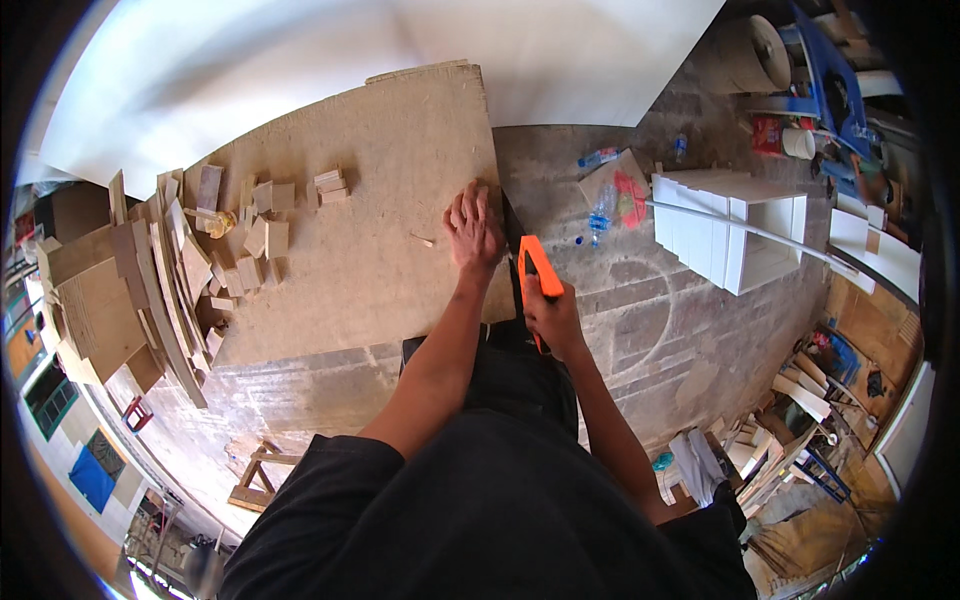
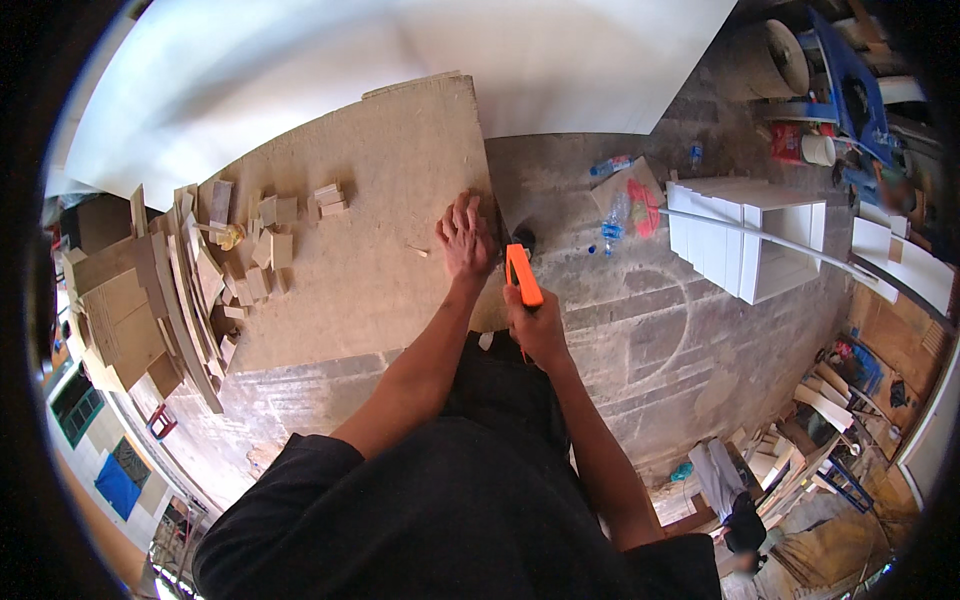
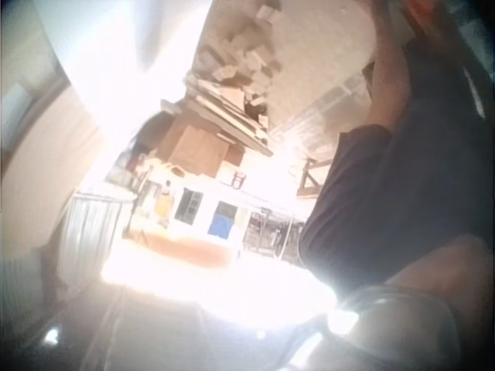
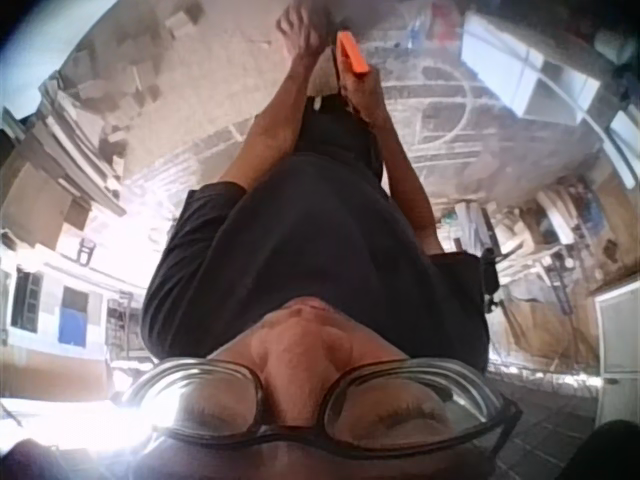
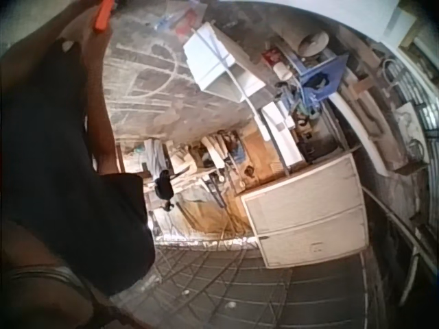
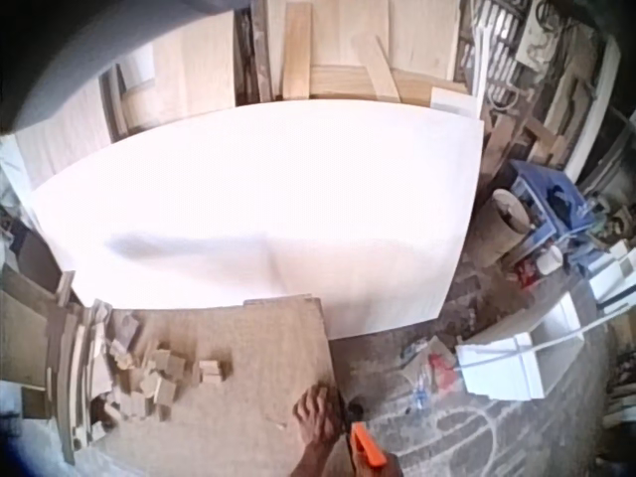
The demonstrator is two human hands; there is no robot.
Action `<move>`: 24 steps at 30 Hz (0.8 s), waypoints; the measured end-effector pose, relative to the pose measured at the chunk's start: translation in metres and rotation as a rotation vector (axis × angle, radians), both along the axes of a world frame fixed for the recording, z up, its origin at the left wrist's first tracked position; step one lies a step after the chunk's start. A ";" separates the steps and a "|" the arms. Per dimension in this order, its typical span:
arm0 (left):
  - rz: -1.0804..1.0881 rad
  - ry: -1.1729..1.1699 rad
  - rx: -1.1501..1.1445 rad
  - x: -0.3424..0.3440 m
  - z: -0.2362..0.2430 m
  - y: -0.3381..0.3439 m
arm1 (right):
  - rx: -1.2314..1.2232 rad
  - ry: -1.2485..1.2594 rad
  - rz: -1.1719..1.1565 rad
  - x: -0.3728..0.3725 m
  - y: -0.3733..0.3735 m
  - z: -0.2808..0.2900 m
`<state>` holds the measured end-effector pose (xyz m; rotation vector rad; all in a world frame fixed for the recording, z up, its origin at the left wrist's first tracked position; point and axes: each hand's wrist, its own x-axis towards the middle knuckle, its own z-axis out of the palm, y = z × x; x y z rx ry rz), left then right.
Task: The person saws a piece of wood into two pieces using a handsaw.
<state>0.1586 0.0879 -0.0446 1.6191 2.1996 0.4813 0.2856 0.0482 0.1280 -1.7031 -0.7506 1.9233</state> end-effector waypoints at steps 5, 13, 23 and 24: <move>0.018 0.000 0.022 -0.006 -0.004 0.000 | 0.035 -0.121 0.096 -0.001 -0.024 0.022; 0.010 -0.018 0.004 0.001 -0.004 -0.006 | 0.046 -0.077 0.080 -0.008 -0.004 -0.004; 0.032 -0.010 0.022 -0.001 -0.005 -0.004 | -0.105 0.039 0.052 -0.009 0.014 0.042; 0.027 -0.004 0.026 -0.002 -0.005 -0.003 | -0.097 0.032 0.045 -0.008 0.010 0.043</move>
